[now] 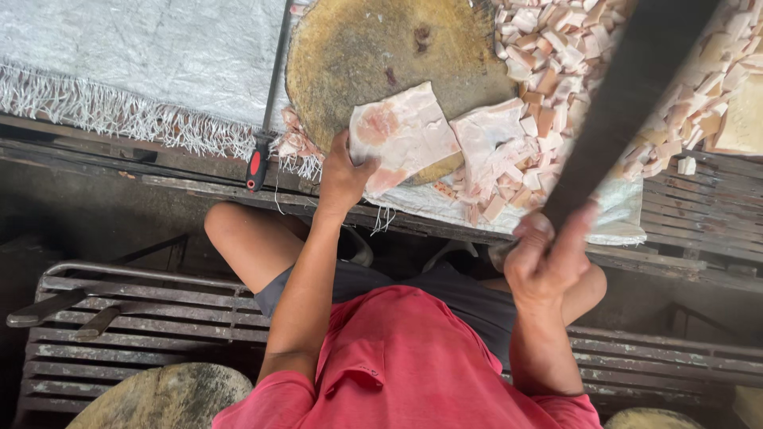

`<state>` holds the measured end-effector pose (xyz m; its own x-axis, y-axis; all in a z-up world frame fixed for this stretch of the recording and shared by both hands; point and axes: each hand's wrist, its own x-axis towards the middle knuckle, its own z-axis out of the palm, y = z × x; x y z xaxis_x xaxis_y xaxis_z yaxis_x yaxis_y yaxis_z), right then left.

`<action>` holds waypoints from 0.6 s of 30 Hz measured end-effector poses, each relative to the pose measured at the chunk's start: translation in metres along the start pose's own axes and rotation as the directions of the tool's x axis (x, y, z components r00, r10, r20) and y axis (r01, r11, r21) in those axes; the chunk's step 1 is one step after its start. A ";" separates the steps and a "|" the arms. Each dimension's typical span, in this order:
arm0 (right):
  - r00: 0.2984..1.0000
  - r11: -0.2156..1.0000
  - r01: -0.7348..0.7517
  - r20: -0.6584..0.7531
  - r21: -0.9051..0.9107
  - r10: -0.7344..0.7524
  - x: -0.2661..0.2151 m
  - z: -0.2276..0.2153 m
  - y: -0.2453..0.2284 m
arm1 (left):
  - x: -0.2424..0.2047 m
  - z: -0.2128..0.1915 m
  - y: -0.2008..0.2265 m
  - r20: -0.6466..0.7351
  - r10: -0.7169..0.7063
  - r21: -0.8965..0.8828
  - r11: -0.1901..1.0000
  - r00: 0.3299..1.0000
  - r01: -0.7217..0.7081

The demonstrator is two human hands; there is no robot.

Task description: The person sits on a metal grate floor and uses a large knife to cut rectangular pieces of pale meat into smaller cubes on a round wooden cutting board. The cut pieces accumulate on a white sack next to the board. The person occasionally picks up larger pieces of meat to continue cutting.

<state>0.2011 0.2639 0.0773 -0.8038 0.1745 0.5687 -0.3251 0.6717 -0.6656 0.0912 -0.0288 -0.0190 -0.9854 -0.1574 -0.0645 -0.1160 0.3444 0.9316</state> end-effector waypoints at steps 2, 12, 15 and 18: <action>0.995 0.996 -0.042 0.087 -0.073 0.048 -0.008 0.017 0.013 | 0.002 0.000 0.001 0.003 -0.030 -0.024 0.999 1.000 0.030; 0.809 0.918 0.046 0.553 -0.395 0.198 -0.020 0.045 0.036 | 0.005 0.010 -0.028 0.012 -0.022 -0.392 0.920 1.000 0.025; 0.855 0.959 -0.012 0.495 -0.284 0.157 -0.038 0.041 0.032 | 0.008 0.020 -0.027 -0.013 -0.056 -0.293 0.955 0.998 0.049; 0.904 0.975 0.048 0.424 -0.217 0.049 -0.032 0.050 0.029 | 0.011 0.023 -0.010 -0.055 -0.026 -0.096 0.995 0.998 0.021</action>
<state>0.1926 0.2418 0.0156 -0.9541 -0.1143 0.2768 -0.2480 0.8194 -0.5167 0.0788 -0.0121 -0.0371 -0.9737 -0.2172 -0.0693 -0.1242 0.2505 0.9601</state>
